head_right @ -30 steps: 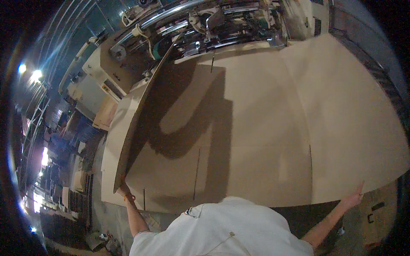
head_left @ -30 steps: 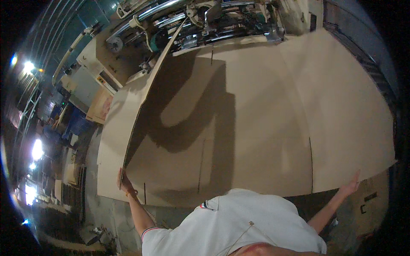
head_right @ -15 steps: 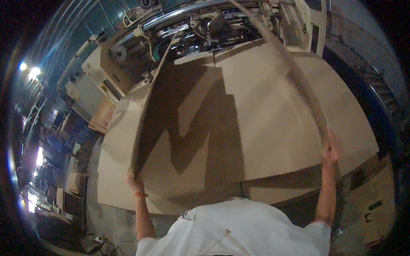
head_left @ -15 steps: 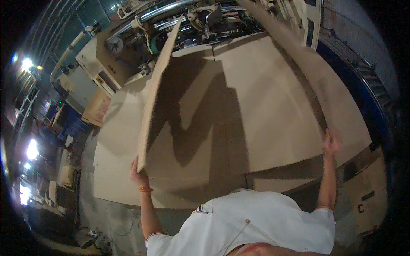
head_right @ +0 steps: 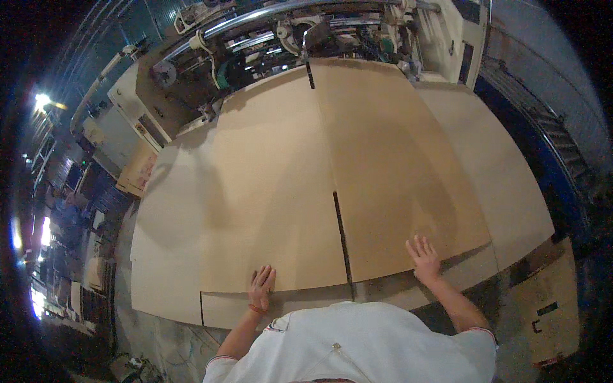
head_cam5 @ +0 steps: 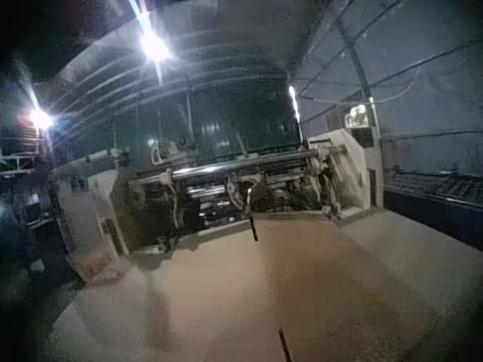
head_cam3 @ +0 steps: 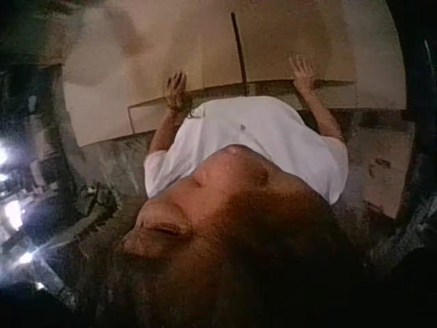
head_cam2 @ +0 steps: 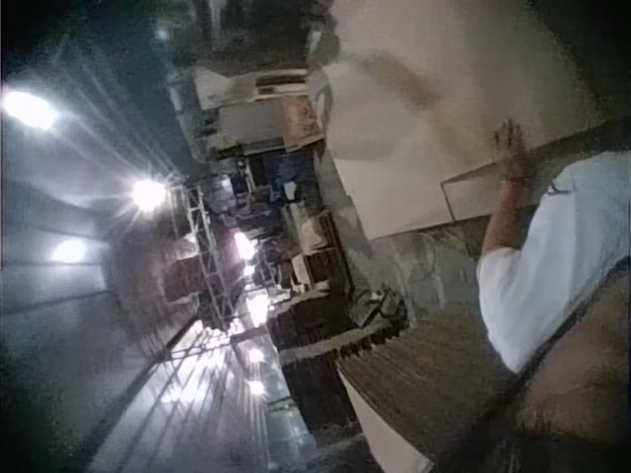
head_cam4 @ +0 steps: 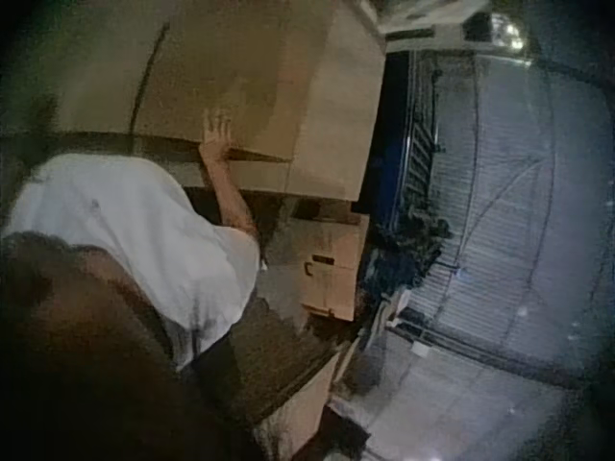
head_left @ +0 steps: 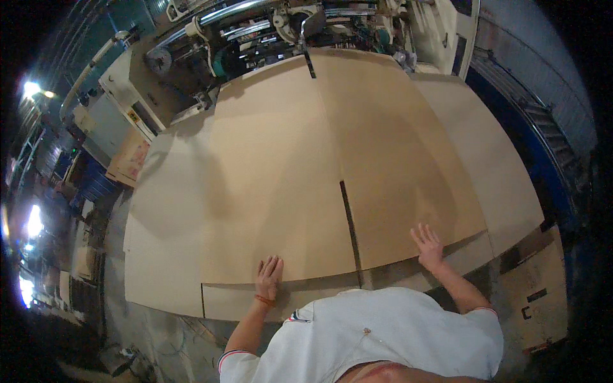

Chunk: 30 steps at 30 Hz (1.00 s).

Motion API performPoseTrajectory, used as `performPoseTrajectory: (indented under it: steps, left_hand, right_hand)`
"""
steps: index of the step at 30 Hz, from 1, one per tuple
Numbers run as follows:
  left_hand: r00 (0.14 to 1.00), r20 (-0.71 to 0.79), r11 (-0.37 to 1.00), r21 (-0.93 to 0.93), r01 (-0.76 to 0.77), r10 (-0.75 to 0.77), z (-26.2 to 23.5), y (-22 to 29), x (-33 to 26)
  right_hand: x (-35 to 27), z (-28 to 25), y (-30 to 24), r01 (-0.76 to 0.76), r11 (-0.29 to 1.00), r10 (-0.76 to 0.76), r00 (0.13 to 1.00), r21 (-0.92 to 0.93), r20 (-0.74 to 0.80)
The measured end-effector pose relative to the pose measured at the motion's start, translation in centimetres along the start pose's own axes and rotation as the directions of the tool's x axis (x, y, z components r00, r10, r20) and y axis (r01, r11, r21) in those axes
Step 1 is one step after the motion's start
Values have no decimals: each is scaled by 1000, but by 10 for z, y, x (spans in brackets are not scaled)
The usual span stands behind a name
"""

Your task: The person repeatedly picks up large flat cardboard sheets from a table, lifts them, and places them back down in a repetitive cycle. The task involves handling the cardboard by hand without using tools.

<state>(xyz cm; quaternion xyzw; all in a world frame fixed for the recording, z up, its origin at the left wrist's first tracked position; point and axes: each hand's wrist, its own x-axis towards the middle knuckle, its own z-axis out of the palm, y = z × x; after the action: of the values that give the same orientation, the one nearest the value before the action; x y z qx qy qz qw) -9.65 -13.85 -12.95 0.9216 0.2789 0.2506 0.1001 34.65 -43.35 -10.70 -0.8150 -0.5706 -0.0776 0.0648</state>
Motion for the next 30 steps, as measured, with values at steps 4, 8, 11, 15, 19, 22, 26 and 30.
performPoseTrajectory:
  steps: [4, 8, 11, 15, 19, 22, 26, 30]
  left_hand:
    - [999, 40, 1000, 0, -4, 4, 5, -8, -6]
    - [998, 67, 992, 128, 0, -9, 7, -10, -1]
    - [994, -74, 989, 136, -64, 75, 2, -7, 7]
    - [994, -86, 971, 235, -38, 60, -21, -2, 34]
    - [995, -52, 967, 247, -66, 82, -72, -6, 81]
    - [996, 9, 933, 349, -82, 85, -108, -22, 130]
    - [992, -35, 933, 344, -104, 123, -118, -48, 209]
    - [997, -46, 955, 294, -47, 63, -90, -66, 241]
  right_hand:
    - [-1, 24, -6, 63, 998, -62, 998, -26, 33]
    - [-2, 27, -7, 20, 998, -15, 995, -56, 100]
    - [2, 20, -10, 4, 995, -2, 1000, -97, 20]
    - [22, -9, -4, 79, 994, -91, 983, -81, -159]
    - [67, -60, 3, 301, 952, -297, 883, -48, -362]
    - [114, -93, 0, 344, 939, -322, 868, -10, -378]
    - [199, -110, 21, 356, 924, -379, 815, -137, -439]
    - [225, -83, 51, 230, 945, -323, 775, -234, -543]
